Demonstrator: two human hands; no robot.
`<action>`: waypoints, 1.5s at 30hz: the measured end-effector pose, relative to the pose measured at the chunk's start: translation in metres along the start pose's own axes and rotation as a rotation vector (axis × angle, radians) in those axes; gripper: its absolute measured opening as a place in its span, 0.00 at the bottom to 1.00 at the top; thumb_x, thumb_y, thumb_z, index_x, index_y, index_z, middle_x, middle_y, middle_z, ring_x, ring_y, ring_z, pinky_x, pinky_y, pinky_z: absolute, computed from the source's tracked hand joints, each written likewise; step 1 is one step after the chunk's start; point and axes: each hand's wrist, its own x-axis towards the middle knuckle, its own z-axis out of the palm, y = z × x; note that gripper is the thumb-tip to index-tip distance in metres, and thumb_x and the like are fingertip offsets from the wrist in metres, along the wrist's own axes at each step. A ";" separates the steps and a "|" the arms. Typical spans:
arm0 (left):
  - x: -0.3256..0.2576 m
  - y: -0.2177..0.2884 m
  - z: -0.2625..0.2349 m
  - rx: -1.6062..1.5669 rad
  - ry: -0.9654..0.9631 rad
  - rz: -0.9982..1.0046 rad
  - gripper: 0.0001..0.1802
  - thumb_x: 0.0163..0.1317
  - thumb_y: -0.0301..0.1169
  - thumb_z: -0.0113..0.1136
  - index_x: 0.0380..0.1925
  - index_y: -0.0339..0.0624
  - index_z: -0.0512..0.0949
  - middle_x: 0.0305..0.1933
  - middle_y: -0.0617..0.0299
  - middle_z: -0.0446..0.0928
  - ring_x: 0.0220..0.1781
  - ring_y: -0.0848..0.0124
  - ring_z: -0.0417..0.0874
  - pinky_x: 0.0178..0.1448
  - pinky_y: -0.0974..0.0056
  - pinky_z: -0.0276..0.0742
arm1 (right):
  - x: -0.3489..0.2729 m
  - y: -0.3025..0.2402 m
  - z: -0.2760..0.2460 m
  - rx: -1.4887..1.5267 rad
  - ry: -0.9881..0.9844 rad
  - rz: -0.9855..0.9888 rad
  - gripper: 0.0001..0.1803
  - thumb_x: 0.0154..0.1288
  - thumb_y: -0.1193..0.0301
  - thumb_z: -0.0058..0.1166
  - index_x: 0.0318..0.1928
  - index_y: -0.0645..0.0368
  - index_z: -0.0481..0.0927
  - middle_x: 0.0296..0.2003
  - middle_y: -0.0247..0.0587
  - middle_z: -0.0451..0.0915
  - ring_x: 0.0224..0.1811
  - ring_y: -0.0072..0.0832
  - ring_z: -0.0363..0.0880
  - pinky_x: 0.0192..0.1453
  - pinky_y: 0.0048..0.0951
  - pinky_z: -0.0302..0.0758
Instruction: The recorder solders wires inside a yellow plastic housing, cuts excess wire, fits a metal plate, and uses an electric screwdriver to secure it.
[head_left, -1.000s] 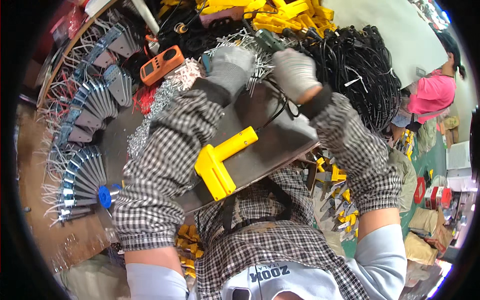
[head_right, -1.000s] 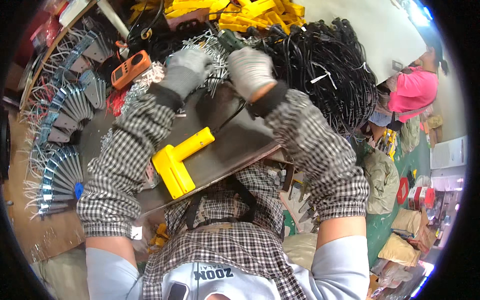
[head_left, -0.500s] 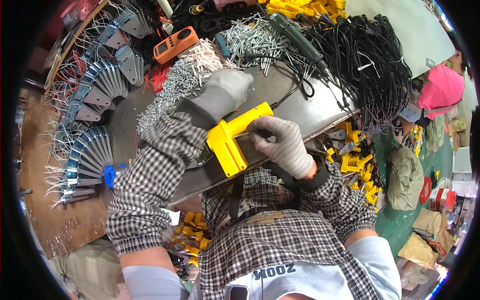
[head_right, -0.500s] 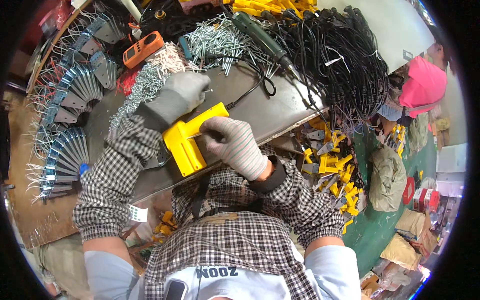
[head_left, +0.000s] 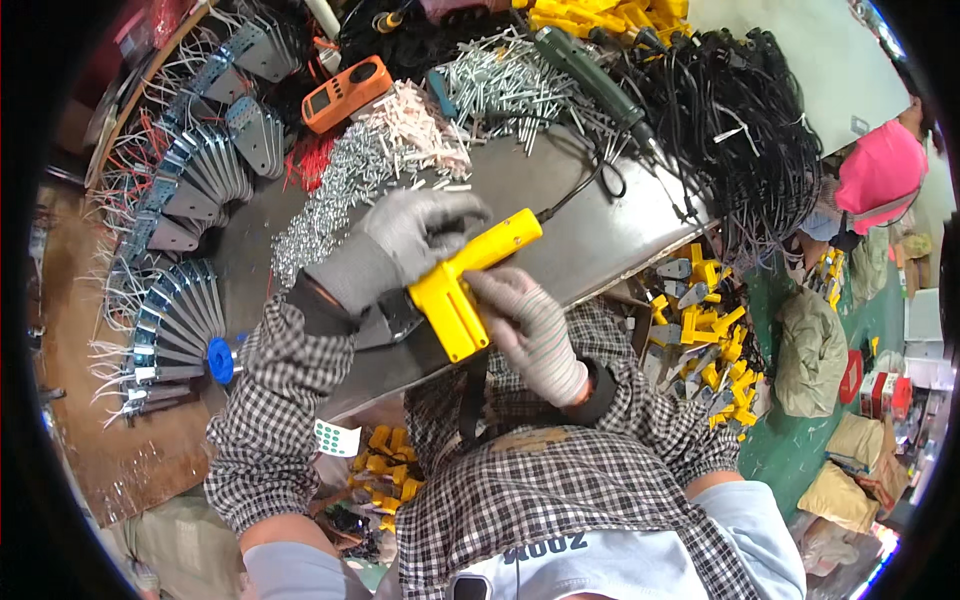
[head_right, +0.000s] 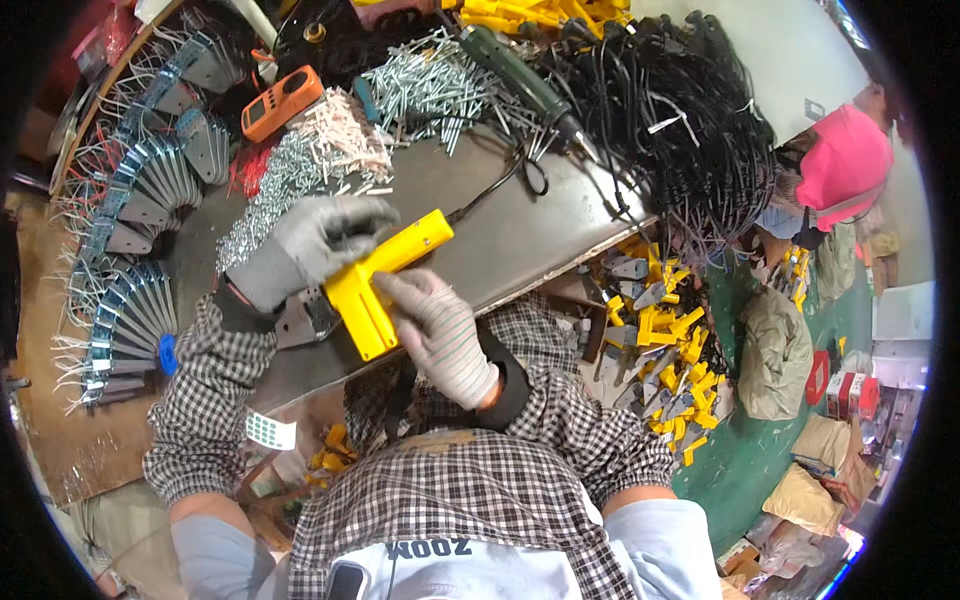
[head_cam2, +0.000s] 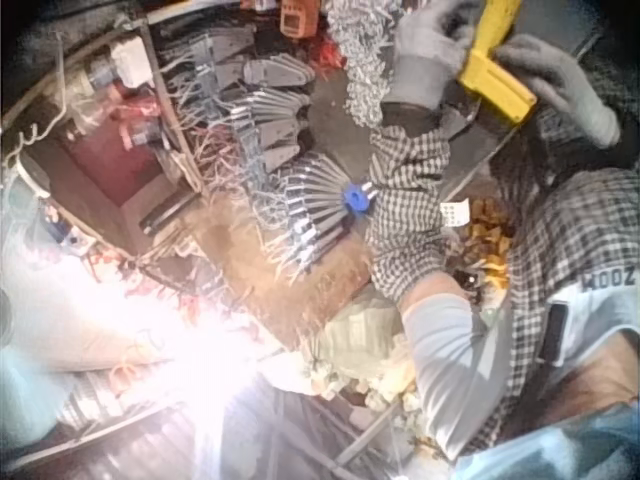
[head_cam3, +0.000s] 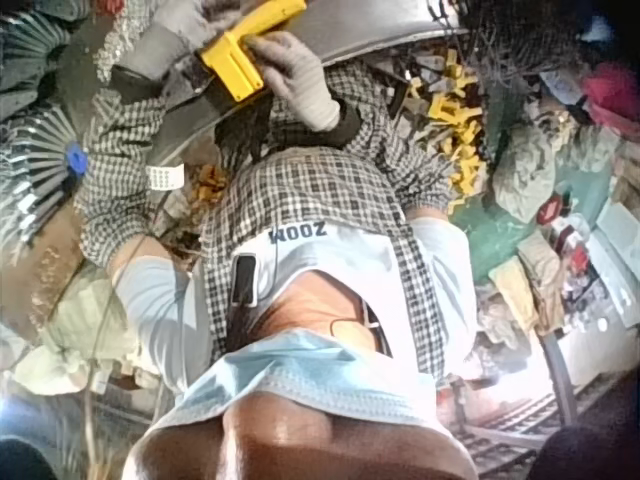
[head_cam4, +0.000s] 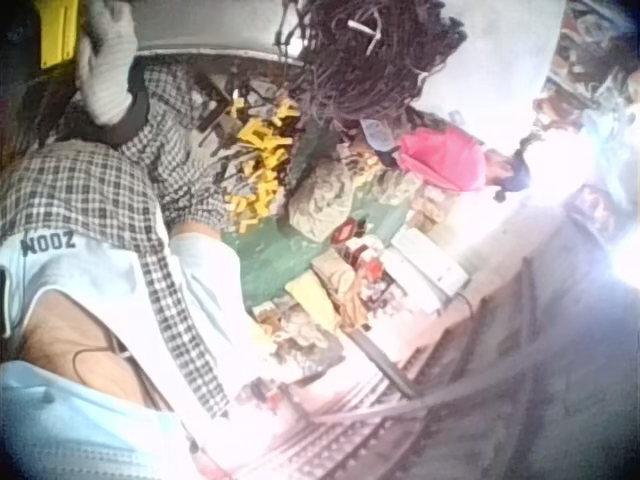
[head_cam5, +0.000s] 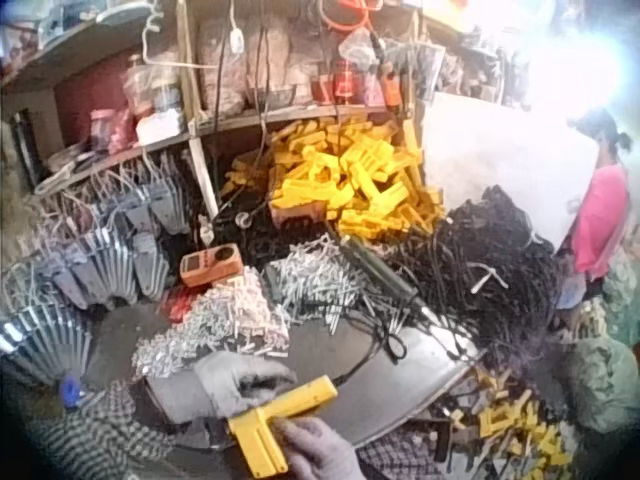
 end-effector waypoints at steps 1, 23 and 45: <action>-0.002 0.006 -0.004 0.460 -0.067 0.092 0.21 0.57 0.24 0.62 0.53 0.46 0.77 0.39 0.59 0.82 0.38 0.68 0.84 0.45 0.65 0.80 | 0.005 0.002 -0.006 -0.039 -0.022 -0.092 0.21 0.56 0.84 0.51 0.52 0.61 0.80 0.42 0.47 0.78 0.46 0.42 0.79 0.52 0.33 0.76; 0.019 0.016 0.060 0.704 0.014 -0.229 0.30 0.60 0.53 0.61 0.59 0.51 0.75 0.43 0.54 0.77 0.45 0.55 0.81 0.52 0.54 0.77 | 0.161 -0.077 -0.119 0.254 0.252 -0.181 0.20 0.65 0.74 0.54 0.55 0.70 0.70 0.30 0.37 0.77 0.27 0.25 0.76 0.37 0.25 0.75; 0.016 0.021 0.056 0.566 0.073 -0.297 0.19 0.56 0.50 0.65 0.38 0.49 0.83 0.36 0.54 0.81 0.43 0.55 0.82 0.51 0.53 0.76 | 0.127 -0.028 -0.034 0.816 0.091 0.069 0.19 0.60 0.62 0.66 0.43 0.57 0.72 0.20 0.34 0.71 0.19 0.25 0.68 0.23 0.27 0.66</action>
